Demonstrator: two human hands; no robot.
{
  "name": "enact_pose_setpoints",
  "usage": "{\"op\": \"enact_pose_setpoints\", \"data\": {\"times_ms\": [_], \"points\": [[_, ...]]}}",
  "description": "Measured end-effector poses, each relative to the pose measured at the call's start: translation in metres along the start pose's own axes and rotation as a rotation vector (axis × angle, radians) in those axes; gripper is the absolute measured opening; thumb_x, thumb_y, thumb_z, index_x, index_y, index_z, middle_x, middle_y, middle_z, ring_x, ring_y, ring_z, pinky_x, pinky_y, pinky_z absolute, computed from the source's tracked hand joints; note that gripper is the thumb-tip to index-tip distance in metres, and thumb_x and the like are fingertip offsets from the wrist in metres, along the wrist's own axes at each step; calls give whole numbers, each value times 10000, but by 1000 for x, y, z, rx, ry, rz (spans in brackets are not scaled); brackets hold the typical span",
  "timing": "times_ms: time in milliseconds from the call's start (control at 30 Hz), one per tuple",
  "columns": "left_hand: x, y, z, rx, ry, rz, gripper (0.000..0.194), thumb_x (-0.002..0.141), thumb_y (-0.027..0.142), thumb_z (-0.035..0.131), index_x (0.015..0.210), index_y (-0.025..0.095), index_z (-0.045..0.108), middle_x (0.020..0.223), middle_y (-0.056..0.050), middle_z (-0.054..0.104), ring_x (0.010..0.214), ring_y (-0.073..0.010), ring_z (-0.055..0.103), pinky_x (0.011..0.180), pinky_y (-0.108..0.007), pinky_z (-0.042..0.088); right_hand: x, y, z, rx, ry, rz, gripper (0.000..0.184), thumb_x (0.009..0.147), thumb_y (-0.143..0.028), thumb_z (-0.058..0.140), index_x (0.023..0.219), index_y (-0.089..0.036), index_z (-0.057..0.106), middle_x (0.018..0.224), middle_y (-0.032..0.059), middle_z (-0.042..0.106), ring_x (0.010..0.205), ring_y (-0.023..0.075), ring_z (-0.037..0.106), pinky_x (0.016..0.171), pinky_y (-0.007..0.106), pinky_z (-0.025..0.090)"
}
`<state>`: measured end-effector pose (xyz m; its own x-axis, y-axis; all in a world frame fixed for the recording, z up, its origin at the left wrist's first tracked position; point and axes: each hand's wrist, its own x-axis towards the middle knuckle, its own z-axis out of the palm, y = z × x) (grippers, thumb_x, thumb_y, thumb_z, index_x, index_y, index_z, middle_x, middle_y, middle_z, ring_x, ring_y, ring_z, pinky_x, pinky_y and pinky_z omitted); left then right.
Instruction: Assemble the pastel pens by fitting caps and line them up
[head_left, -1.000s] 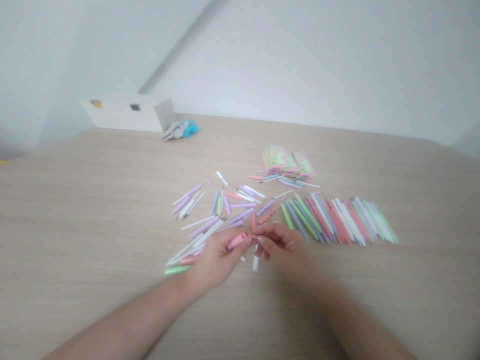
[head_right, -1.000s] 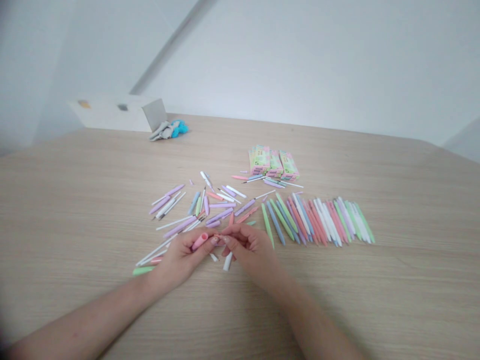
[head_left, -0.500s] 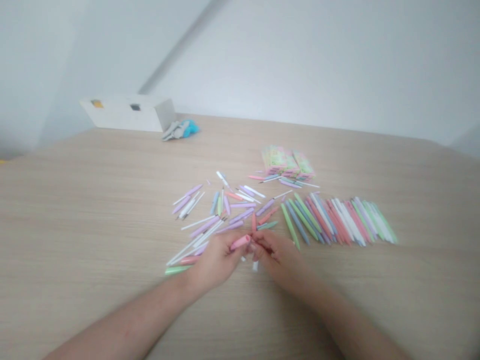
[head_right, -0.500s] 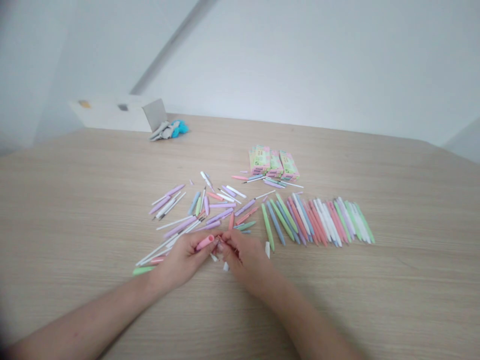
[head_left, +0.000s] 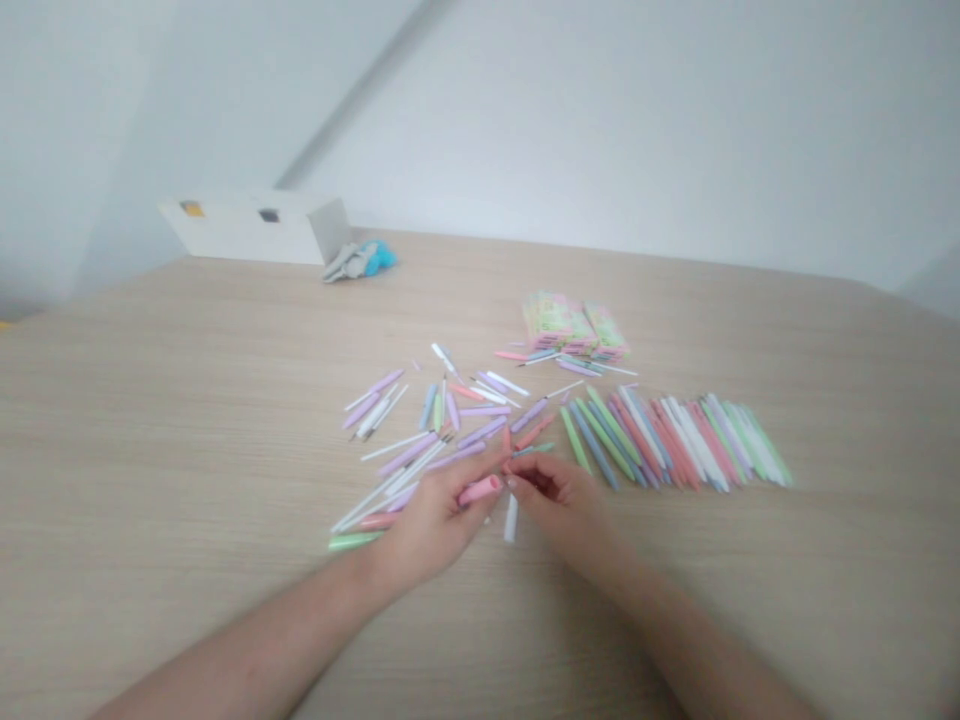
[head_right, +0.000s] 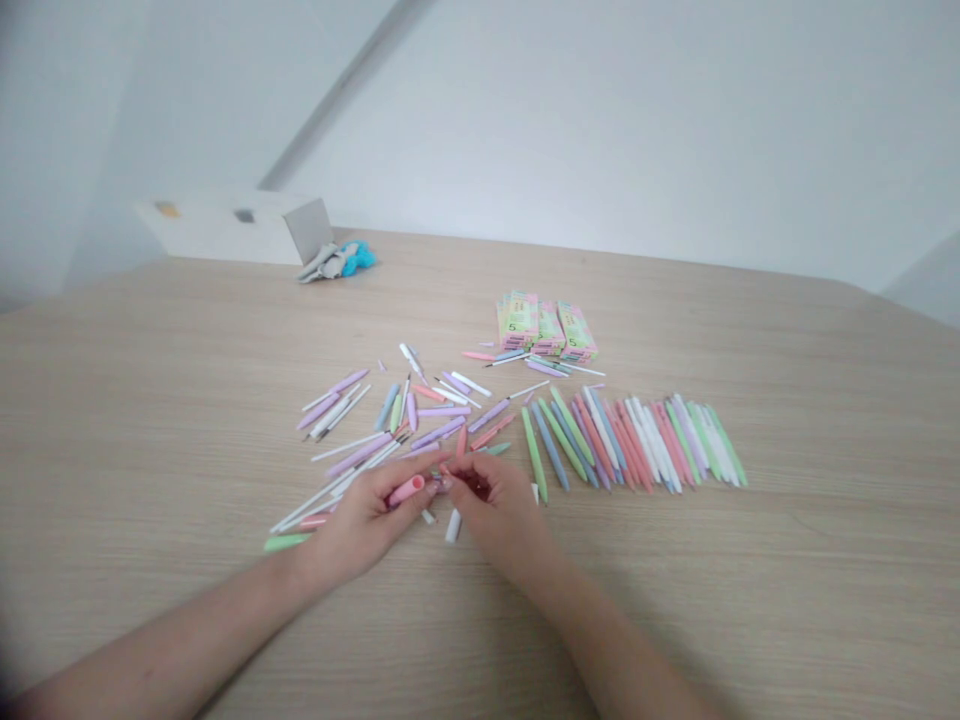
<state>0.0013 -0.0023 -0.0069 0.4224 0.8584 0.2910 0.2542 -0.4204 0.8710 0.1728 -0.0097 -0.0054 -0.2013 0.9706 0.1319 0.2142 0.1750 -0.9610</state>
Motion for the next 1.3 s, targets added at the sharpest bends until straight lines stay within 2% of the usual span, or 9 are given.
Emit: {"op": "enact_pose_setpoints", "data": {"times_ms": [100, 367, 567, 800, 1000, 1133, 1300], "points": [[0, 2, 0, 1, -47, 20, 423, 890, 198, 488, 1312, 209, 519, 1254, -71, 610, 1113, -190, 580, 993, -321, 417, 1, 1, 2, 112, -31, 31, 115, 821, -268, 578, 876, -198, 649, 806, 17, 677, 778, 174, 626, 726, 308, 480], [1, 5, 0, 24, -78, 25, 453, 884, 180, 484, 1336, 208, 483, 1242, -80, 608, 1106, -196, 576, 985, -329, 417, 2, -1, 2, 161, -20, 89, 129, 798, -306, 601, 820, -183, 632, 728, 4, 647, 680, 148, 594, 646, 271, 452], [2, 3, 0, -34, -35, -25, 422, 867, 203, 519, 1288, 191, 504, 987, -48, 671, 930, -185, 618, 850, -298, 484, 2, -5, -1, 212, 28, 155, 110, 794, -297, 582, 847, -202, 565, 563, -58, 519, 490, 92, 464, 484, 220, 364], [2, 2, -2, -60, -36, -18, 319, 862, 167, 499, 1169, 176, 585, 975, -38, 659, 869, -169, 603, 810, -269, 470, 2, -9, -2, 234, 49, 159, 160, 758, -253, 542, 913, -215, 528, 619, -41, 602, 520, 106, 522, 497, 232, 385], [2, -1, 0, -81, -42, -23, 289, 861, 163, 498, 1133, 176, 592, 951, -33, 653, 834, -154, 600, 762, -243, 468, 1, -9, -2, 250, 39, 158, 294, 767, -258, 561, 1054, -210, 520, 600, -55, 589, 538, 109, 537, 526, 239, 421], [1, -2, 0, -75, -39, -33, 285, 855, 165, 503, 1126, 176, 589, 975, -39, 651, 857, -164, 594, 776, -254, 460, 1, -7, -1, 235, 25, 112, 199, 792, -244, 546, 985, -205, 574, 614, -48, 568, 556, 101, 534, 536, 235, 435], [2, 6, -3, -46, -61, -26, 232, 871, 197, 491, 1066, 171, 614, 914, -31, 644, 826, -168, 575, 762, -256, 445, 2, -7, -3, 196, 64, 93, 165, 815, -324, 556, 930, -206, 577, 645, -23, 605, 573, 119, 565, 524, 245, 450]]}}
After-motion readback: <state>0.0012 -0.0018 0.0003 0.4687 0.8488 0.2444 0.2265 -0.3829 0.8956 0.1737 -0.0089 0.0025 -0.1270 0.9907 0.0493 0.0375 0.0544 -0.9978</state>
